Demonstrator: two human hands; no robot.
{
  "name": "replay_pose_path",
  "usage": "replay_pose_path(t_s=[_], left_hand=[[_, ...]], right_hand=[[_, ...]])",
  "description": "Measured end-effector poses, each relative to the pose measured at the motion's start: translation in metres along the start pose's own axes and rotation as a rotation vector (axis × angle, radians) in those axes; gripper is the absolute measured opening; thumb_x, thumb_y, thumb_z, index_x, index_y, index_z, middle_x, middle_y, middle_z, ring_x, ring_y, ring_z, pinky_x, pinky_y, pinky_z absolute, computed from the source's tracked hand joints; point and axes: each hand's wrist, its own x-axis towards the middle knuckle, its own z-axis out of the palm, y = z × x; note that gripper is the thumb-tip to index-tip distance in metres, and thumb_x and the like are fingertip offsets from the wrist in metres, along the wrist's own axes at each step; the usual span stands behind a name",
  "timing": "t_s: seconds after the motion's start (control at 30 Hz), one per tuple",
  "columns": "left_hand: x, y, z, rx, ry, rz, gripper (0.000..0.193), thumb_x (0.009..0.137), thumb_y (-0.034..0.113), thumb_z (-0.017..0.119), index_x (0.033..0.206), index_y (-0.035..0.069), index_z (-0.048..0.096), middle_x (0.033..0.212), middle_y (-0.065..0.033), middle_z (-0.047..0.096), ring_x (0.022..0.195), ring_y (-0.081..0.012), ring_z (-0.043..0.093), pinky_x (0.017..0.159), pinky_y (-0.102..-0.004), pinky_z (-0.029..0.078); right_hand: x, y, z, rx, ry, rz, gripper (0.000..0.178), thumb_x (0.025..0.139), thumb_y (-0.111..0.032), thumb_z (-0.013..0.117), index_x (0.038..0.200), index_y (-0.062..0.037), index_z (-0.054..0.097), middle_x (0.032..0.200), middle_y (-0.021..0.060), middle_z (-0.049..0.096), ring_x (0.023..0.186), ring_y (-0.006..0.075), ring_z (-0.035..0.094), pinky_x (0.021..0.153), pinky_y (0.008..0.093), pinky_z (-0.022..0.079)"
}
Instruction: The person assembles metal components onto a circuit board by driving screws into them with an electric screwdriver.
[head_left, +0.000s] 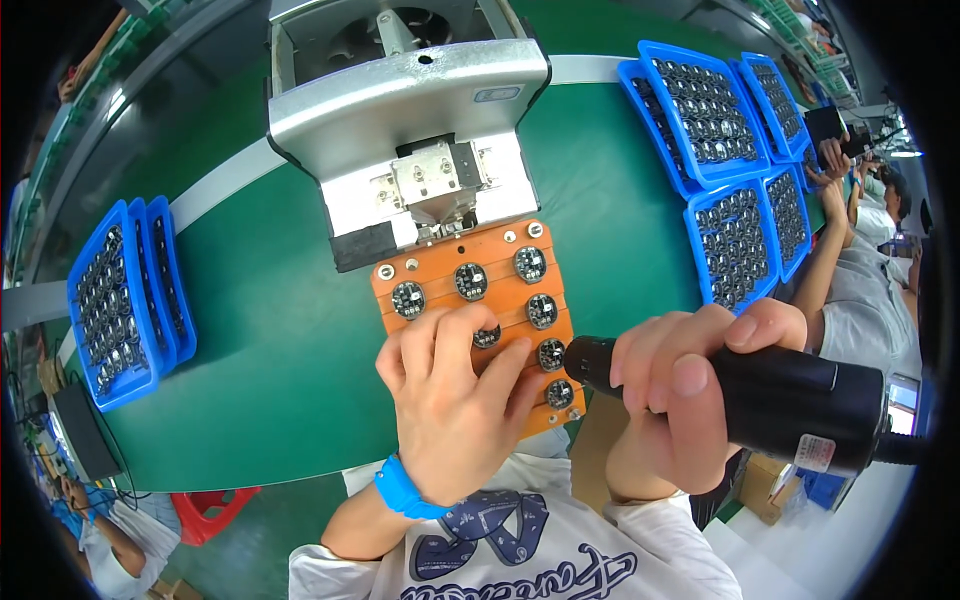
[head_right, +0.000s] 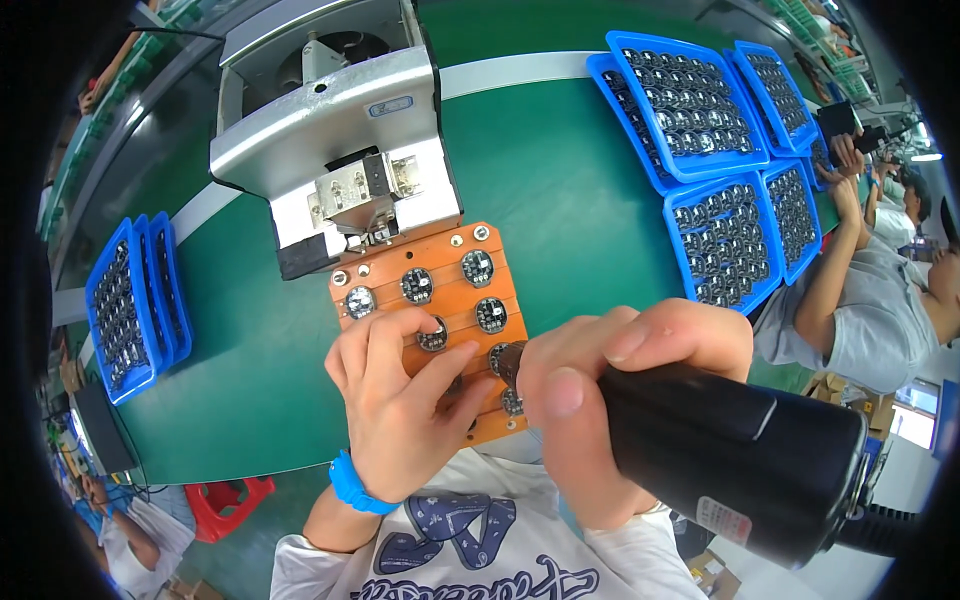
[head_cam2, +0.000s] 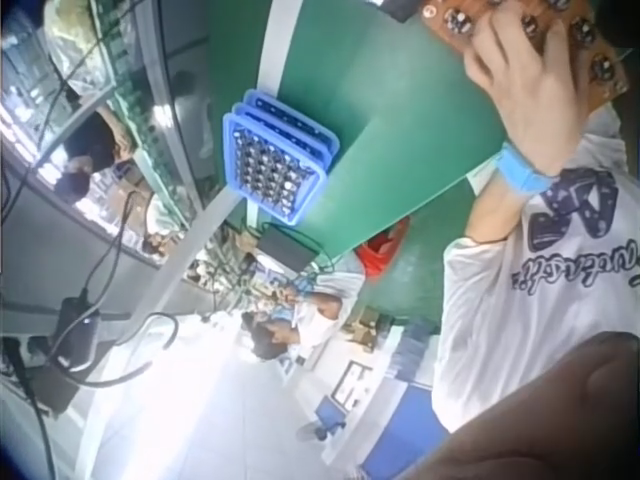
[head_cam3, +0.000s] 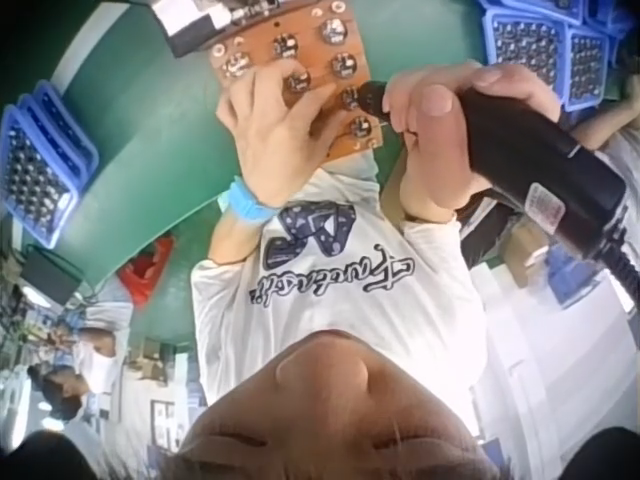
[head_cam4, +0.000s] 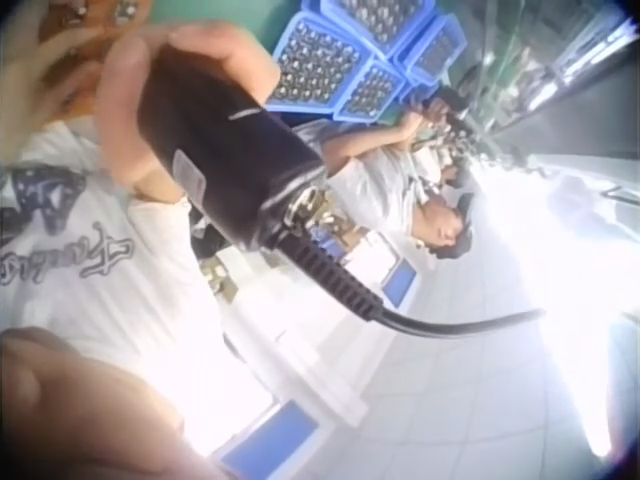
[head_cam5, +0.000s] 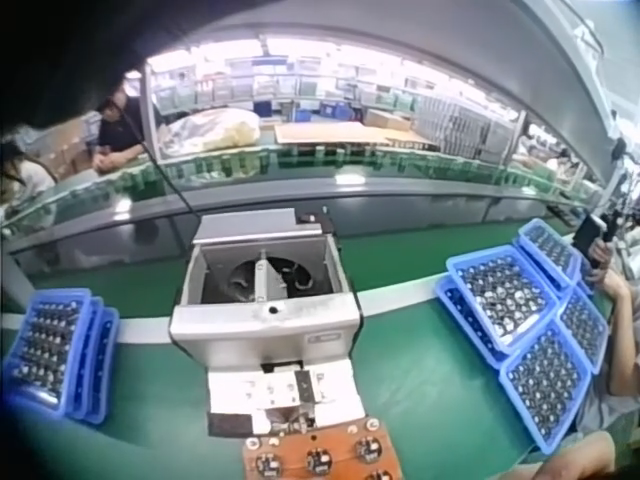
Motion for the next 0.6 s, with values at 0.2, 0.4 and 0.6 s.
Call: replay_pose_path(t_s=[0.2, 0.4, 0.6], left_hand=[[0.000, 0.002, 0.002, 0.011, 0.014, -0.011, 0.032, 0.062, 0.020, 0.087, 0.092, 0.015, 0.076, 0.115, -0.0040, 0.054, 0.113, -0.0274, 0.051, 0.094, -0.0459, 0.032], [0.002, 0.003, 0.001, 0.018, 0.030, -0.002, 0.031, 0.059, 0.019, 0.088, 0.088, 0.017, 0.079, 0.114, -0.0030, 0.055, 0.112, -0.0271, 0.052, 0.095, -0.0458, 0.031], [0.004, 0.003, 0.001, 0.003, 0.018, 0.002, 0.028, 0.060, 0.019, 0.086, 0.087, 0.017, 0.079, 0.112, -0.0021, 0.057, 0.113, -0.0266, 0.052, 0.096, -0.0467, 0.030]], right_hand=[[0.002, 0.001, 0.001, 0.007, -0.043, -0.002, 0.037, 0.090, 0.009, 0.062, 0.110, -0.0064, 0.035, 0.073, 0.0084, 0.054, 0.056, 0.0159, 0.053, 0.055, 0.0349, 0.049], [0.001, 0.002, 0.003, -0.005, -0.059, -0.011, 0.036, 0.090, 0.009, 0.061, 0.111, -0.0059, 0.036, 0.073, 0.0088, 0.054, 0.056, 0.0162, 0.054, 0.056, 0.0346, 0.050], [0.001, 0.004, 0.011, -0.162, -0.043, -0.032, 0.032, 0.091, -0.002, 0.058, 0.112, -0.0068, 0.035, 0.066, 0.0066, 0.049, 0.048, 0.0153, 0.048, 0.051, 0.0345, 0.046]])
